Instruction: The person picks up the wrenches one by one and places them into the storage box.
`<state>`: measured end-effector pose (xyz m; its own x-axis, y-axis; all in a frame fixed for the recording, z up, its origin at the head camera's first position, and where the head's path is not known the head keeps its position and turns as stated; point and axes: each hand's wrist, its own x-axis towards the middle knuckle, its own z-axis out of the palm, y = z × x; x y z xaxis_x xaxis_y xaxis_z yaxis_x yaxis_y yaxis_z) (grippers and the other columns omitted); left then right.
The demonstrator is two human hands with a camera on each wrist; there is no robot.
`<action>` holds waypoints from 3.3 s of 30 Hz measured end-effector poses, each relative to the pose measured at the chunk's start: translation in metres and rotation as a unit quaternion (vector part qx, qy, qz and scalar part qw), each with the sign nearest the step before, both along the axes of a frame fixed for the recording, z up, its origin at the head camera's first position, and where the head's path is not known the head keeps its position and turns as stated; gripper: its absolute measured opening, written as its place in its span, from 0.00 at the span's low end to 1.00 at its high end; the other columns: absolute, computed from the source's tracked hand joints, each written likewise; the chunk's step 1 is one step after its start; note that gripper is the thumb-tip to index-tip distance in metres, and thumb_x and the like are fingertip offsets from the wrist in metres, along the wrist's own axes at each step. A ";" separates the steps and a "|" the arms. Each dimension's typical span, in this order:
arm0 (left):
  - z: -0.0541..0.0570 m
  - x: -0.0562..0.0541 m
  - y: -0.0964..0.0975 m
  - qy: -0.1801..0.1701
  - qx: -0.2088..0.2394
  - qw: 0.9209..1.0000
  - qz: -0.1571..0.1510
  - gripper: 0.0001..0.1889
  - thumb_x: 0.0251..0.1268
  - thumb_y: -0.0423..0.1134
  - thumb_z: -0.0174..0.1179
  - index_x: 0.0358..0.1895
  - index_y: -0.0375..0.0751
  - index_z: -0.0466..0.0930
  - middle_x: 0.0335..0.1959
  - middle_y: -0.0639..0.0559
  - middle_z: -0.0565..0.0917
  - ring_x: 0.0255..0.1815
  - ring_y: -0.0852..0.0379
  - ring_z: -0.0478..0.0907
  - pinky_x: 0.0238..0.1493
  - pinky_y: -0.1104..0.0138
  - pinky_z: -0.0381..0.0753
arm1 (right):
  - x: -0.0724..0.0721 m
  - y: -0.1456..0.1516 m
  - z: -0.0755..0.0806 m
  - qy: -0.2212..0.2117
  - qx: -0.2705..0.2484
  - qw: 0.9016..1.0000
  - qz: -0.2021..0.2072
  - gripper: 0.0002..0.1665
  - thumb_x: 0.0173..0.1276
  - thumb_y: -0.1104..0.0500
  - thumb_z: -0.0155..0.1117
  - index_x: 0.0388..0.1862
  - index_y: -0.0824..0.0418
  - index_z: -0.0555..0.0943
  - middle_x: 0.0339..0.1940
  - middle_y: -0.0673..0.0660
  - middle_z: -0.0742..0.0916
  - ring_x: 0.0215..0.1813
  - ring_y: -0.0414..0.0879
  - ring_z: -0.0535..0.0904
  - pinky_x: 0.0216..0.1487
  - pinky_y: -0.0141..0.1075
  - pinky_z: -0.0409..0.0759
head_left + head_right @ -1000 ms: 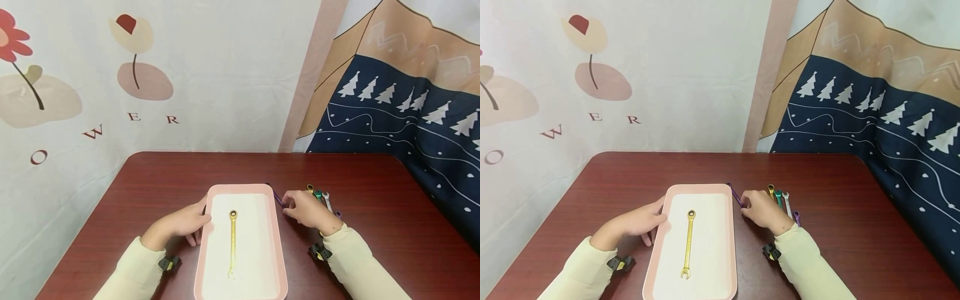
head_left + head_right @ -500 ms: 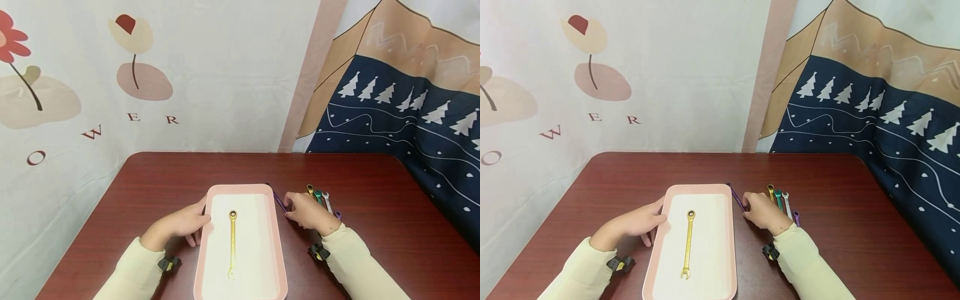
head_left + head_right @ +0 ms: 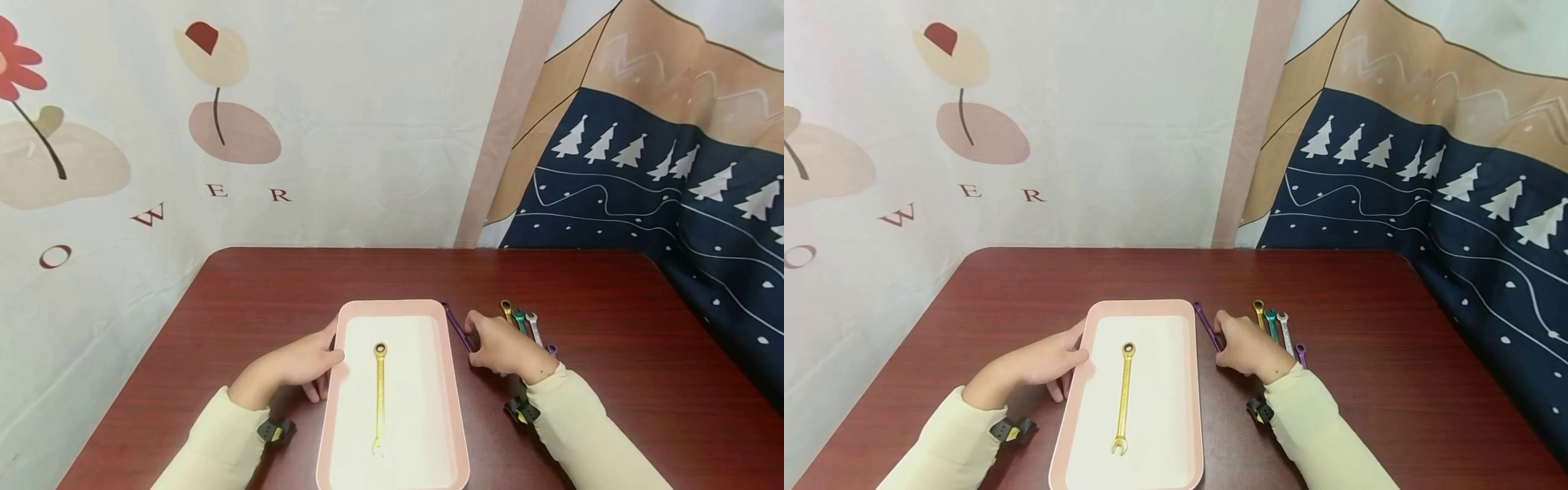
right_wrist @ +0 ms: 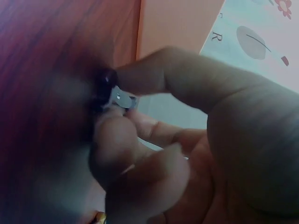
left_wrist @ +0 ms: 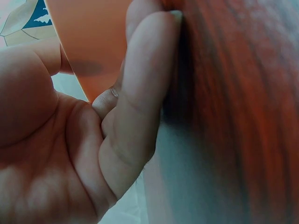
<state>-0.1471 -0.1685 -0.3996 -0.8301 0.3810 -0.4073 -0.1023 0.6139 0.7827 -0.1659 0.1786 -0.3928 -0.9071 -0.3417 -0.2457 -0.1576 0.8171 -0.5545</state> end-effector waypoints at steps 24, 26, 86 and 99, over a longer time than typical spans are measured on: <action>0.000 0.003 0.000 -0.003 -0.002 1.000 0.003 0.36 0.69 0.36 0.44 0.78 0.51 0.43 0.15 0.41 0.81 0.14 0.50 0.80 0.16 0.56 0.84 | 0.006 -0.001 -0.005 0.038 0.076 0.996 0.038 0.10 0.73 0.59 0.58 0.31 0.61 0.74 0.19 0.54 0.78 0.06 0.41 0.73 0.17 0.31 0.77; -0.001 0.002 0.000 -0.002 -0.003 1.000 0.001 0.36 0.69 0.35 0.43 0.78 0.51 0.43 0.15 0.41 0.81 0.14 0.50 0.80 0.16 0.56 0.84 | 0.005 -0.002 -0.006 0.043 0.079 0.995 0.040 0.09 0.69 0.60 0.57 0.28 0.61 0.73 0.19 0.54 0.78 0.06 0.41 0.73 0.18 0.32 0.77; 0.001 0.001 -0.002 0.005 0.004 1.000 -0.008 0.38 0.69 0.35 0.44 0.80 0.52 0.40 0.15 0.41 0.81 0.13 0.49 0.80 0.15 0.55 0.84 | -0.002 -0.002 -0.005 0.039 -0.004 0.999 -0.016 0.20 0.76 0.61 0.54 0.20 0.59 0.70 0.14 0.55 0.76 0.06 0.41 0.73 0.12 0.34 0.77; 0.003 0.002 -0.002 0.000 0.000 1.000 0.000 0.37 0.69 0.35 0.44 0.79 0.51 0.43 0.14 0.41 0.81 0.13 0.49 0.80 0.16 0.56 0.85 | -0.007 -0.005 -0.001 0.124 -0.063 0.989 -0.044 0.19 0.76 0.59 0.55 0.22 0.58 0.69 0.14 0.51 0.71 0.14 0.41 0.69 0.18 0.32 0.70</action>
<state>-0.1446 -0.1705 -0.3965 -0.8300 0.3805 -0.4078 -0.1036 0.6133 0.7830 -0.1730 0.1740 -0.3942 -0.9619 -0.2720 0.0282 -0.2329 0.7610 -0.6055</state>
